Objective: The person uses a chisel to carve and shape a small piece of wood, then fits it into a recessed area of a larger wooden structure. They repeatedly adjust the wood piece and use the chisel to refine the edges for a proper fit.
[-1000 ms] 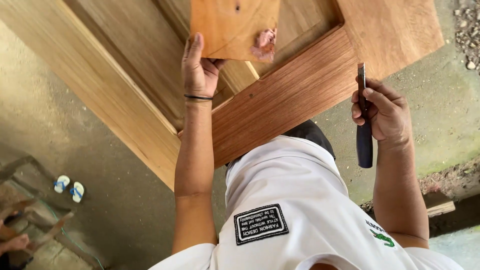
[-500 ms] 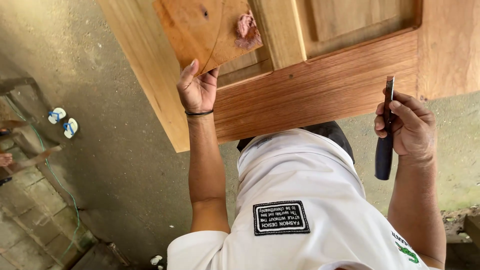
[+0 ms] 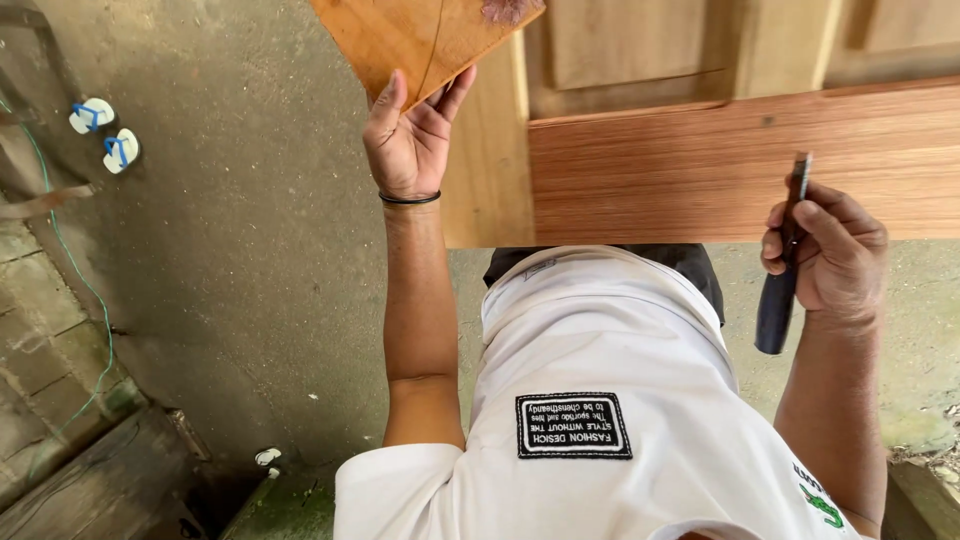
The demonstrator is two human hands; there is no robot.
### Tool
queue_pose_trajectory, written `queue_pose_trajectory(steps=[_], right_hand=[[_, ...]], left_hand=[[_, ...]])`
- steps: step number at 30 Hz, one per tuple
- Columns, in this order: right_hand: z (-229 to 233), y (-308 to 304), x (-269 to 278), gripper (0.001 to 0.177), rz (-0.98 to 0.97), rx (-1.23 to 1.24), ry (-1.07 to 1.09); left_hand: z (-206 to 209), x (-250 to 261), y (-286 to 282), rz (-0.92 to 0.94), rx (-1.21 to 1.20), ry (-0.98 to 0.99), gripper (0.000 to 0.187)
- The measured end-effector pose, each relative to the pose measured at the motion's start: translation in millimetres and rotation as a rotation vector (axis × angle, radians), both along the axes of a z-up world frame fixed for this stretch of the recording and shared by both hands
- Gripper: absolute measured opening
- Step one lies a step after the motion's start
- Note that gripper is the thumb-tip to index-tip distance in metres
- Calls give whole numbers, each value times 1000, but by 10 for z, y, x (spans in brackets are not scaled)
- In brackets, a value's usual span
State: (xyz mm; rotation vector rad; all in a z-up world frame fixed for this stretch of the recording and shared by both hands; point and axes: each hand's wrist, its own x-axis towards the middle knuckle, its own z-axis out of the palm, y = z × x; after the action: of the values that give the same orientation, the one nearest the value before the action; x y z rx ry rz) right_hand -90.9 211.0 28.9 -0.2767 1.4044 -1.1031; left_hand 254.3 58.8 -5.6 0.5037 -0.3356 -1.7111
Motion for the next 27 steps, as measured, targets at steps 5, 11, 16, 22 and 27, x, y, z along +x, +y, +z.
queue_pose_trajectory(steps=[5, 11, 16, 22, 27], right_hand=[[-39, -172, 769, 18, 157, -138, -26], [-99, -387, 1585, 30, 700, -146, 633], [-132, -371, 2264, 22, 791, -414, 1018], [117, -361, 2687, 18, 913, -135, 1075], [116, -243, 2698, 21, 1001, -46, 1037]], left_hand=[[87, 665, 75, 94, 142, -67, 9], [-70, 1541, 138, 76, 114, -210, 36], [-12, 1893, 76, 53, 152, -301, 26], [8, 1956, 40, 26, 174, -319, 26], [43, 1794, 27, -5, 181, -331, 27]])
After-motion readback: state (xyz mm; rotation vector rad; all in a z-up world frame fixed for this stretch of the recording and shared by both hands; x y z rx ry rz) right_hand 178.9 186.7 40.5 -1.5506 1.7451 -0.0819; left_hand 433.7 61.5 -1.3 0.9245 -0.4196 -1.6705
